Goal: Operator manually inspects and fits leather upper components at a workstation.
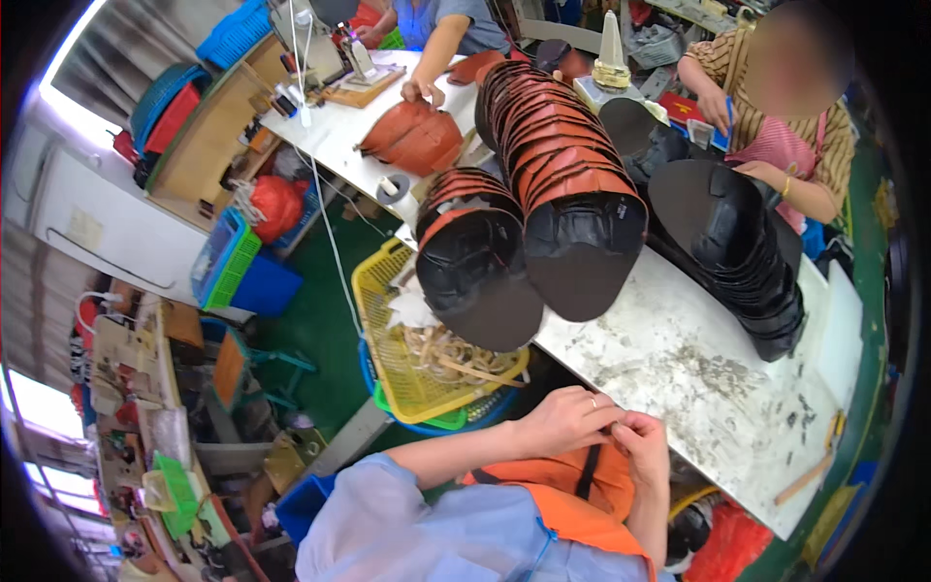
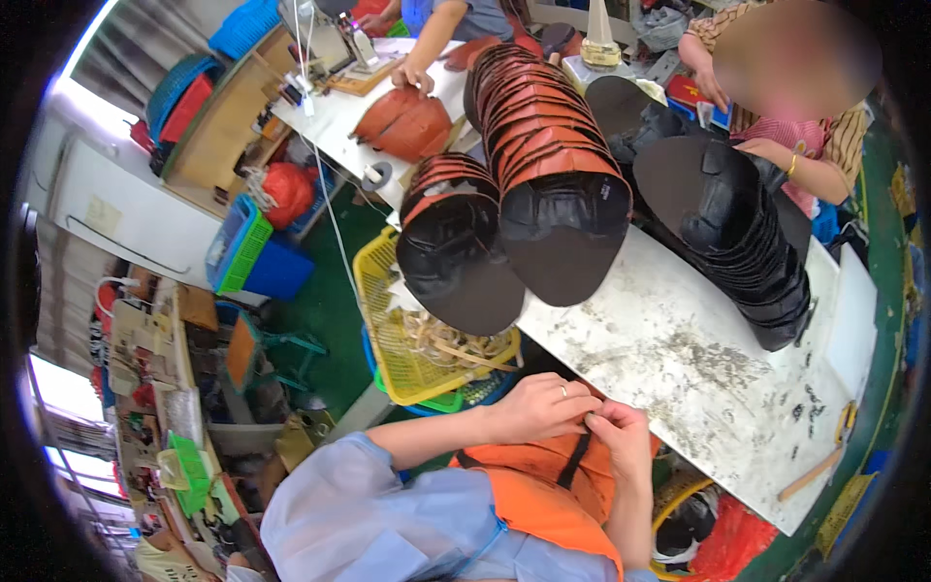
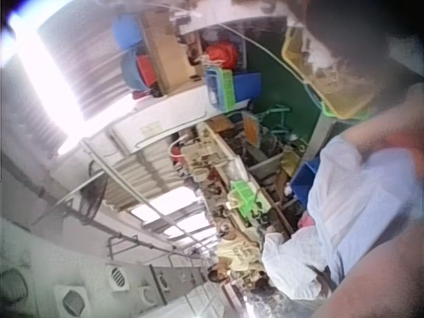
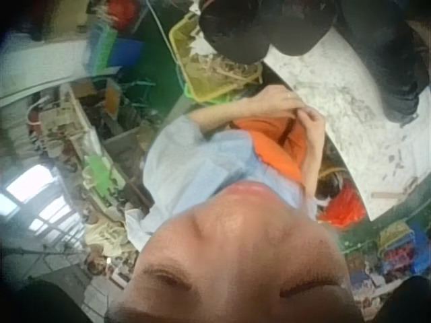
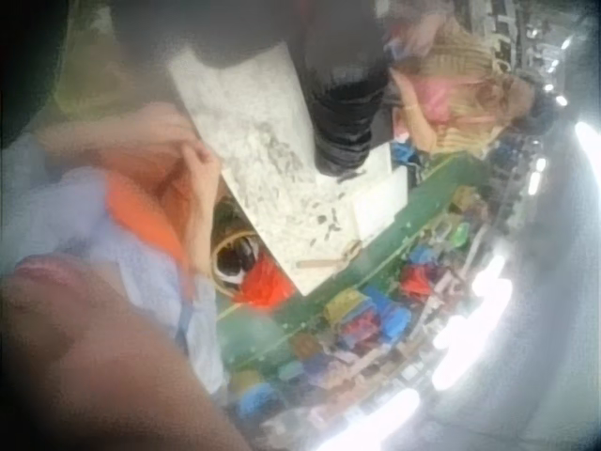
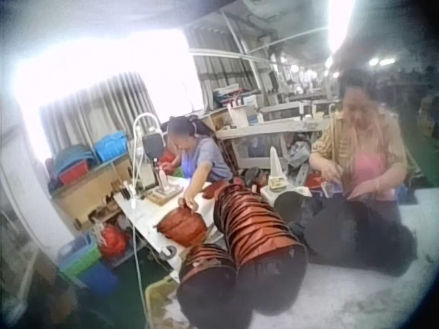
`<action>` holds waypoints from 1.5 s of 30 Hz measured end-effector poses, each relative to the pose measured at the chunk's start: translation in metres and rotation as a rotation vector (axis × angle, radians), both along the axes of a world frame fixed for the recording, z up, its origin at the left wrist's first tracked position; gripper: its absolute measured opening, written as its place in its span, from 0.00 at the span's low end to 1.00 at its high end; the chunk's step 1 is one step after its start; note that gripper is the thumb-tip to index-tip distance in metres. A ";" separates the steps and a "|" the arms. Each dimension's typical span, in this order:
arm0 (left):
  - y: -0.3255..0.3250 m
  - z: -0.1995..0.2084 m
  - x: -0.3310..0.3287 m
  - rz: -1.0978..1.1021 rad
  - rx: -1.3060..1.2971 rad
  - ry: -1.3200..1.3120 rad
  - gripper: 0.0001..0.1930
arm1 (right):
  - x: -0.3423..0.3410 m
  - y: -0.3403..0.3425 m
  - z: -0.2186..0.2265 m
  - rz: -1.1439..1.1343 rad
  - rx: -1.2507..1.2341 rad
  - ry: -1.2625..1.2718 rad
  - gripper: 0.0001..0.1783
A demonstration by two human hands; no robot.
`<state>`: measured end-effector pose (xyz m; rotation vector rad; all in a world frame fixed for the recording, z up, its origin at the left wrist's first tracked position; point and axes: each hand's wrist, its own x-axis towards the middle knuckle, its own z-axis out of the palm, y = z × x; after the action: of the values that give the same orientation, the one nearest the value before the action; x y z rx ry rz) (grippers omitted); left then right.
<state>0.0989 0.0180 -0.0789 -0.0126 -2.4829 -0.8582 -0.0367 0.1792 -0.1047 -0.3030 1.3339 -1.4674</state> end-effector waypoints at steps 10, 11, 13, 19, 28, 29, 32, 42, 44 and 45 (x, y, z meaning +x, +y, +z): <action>-0.012 0.004 0.009 -0.087 -0.118 0.016 0.15 | 0.008 -0.001 -0.007 0.007 -0.103 -0.056 0.05; -0.014 0.001 0.010 -0.084 -0.116 0.052 0.14 | 0.009 -0.004 -0.007 0.026 -0.121 -0.035 0.05; -0.018 -0.004 0.012 -0.059 -0.086 0.069 0.13 | 0.011 -0.009 -0.008 0.047 -0.111 -0.002 0.04; -0.137 0.007 0.015 0.752 -0.374 -0.341 0.45 | 0.011 -0.033 0.001 -0.136 -0.032 0.222 0.05; -0.210 -0.032 0.076 0.803 -0.416 -0.423 0.39 | 0.020 -0.040 0.001 -0.076 0.001 0.178 0.04; -0.204 -0.022 0.077 0.764 -0.494 -0.402 0.39 | 0.018 -0.038 0.001 -0.085 0.024 0.195 0.04; -0.173 0.027 0.076 1.028 -0.688 -0.219 0.41 | 0.010 -0.030 -0.001 -0.111 0.071 0.206 0.04; -0.181 0.003 0.090 1.233 0.211 0.128 0.19 | -0.002 -0.012 -0.006 -0.210 0.014 0.175 0.05; -0.176 0.027 0.104 1.198 0.249 0.196 0.18 | -0.001 0.001 -0.007 -0.204 0.063 0.228 0.05; -0.172 0.035 0.106 1.135 0.345 0.307 0.18 | -0.001 0.002 -0.007 -0.239 0.033 0.198 0.06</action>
<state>0.2050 -0.1544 -0.0442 1.1539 -1.5956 -0.6509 -0.0376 0.1816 -0.1113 -0.2804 1.5956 -1.6447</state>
